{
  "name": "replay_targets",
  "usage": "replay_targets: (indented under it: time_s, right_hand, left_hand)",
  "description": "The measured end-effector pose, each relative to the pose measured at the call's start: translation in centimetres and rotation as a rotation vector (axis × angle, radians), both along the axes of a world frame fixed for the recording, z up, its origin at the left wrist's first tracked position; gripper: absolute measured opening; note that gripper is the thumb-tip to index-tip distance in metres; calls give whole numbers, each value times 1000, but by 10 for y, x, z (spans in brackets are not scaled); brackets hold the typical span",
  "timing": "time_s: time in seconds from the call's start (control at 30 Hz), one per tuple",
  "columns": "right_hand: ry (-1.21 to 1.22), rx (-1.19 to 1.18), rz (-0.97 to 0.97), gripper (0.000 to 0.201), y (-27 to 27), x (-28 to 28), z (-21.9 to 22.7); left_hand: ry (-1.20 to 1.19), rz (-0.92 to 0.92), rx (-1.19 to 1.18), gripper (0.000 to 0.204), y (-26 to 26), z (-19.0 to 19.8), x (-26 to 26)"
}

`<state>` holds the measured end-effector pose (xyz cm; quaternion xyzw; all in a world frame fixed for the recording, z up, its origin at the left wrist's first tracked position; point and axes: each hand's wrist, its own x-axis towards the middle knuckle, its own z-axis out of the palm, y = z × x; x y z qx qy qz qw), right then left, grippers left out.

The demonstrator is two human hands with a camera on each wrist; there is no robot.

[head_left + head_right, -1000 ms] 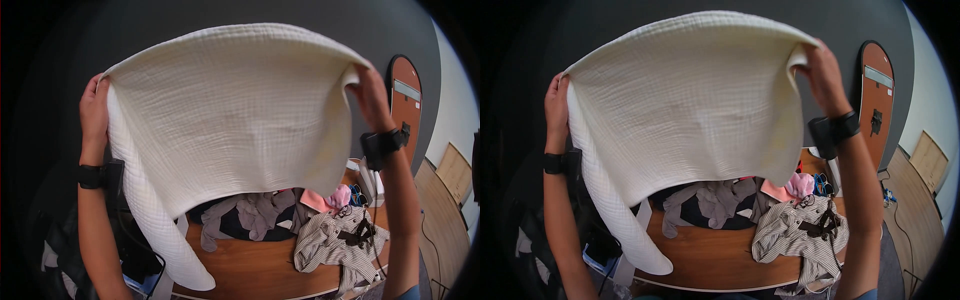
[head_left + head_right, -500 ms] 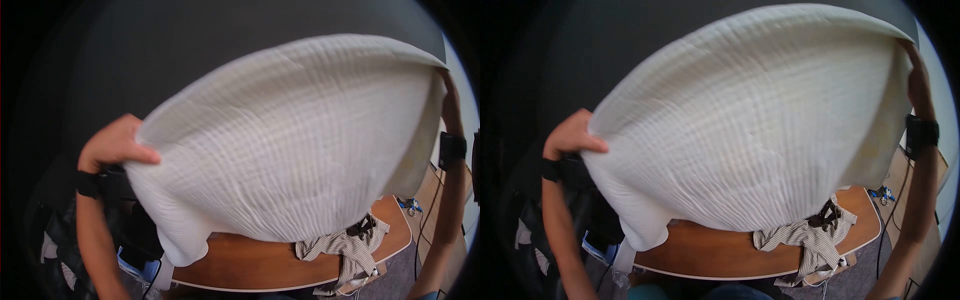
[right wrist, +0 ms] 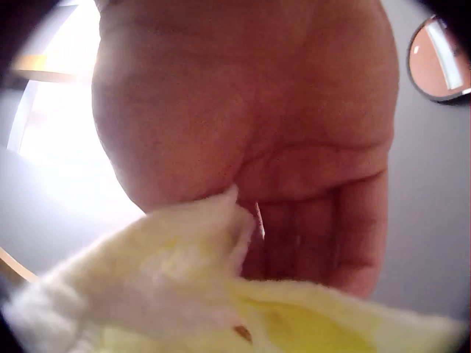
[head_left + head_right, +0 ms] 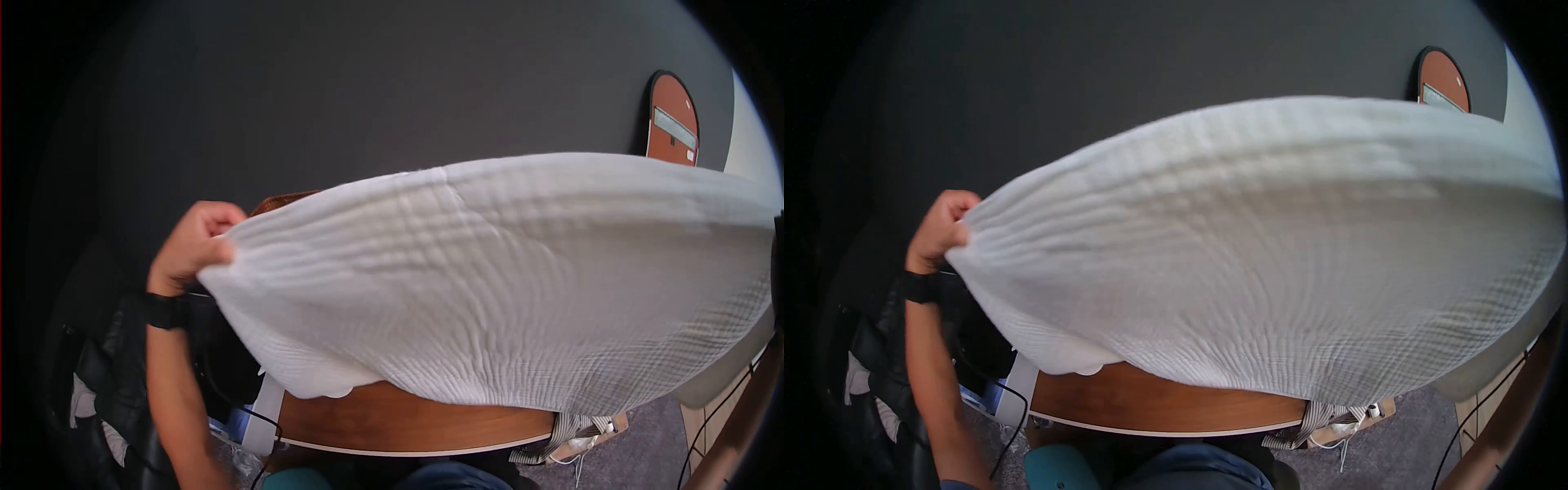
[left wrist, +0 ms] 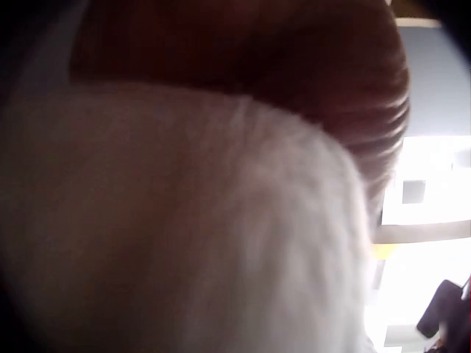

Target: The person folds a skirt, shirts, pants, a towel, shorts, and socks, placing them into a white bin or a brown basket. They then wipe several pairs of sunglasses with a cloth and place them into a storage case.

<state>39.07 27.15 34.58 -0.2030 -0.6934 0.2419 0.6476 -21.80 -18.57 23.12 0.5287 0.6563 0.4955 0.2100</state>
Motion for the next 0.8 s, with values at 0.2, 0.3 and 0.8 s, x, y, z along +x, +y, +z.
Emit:
replay_targets:
  time_s: [0.2, 0.3, 0.8]
  right_hand:
    - [-20, -17, -52, 44, 2, 20, -17]
    - [-28, -18, -70, 44, 4, 24, -21]
    - [-115, 29, -193, 45, 24, 47, -45]
  left_hand:
    - [359, 75, -392, 35, 1, 35, 42]
    - [269, 176, -126, 16, 0, 5, 32]
    - [234, 149, 120, 49, -77, 2, -30]
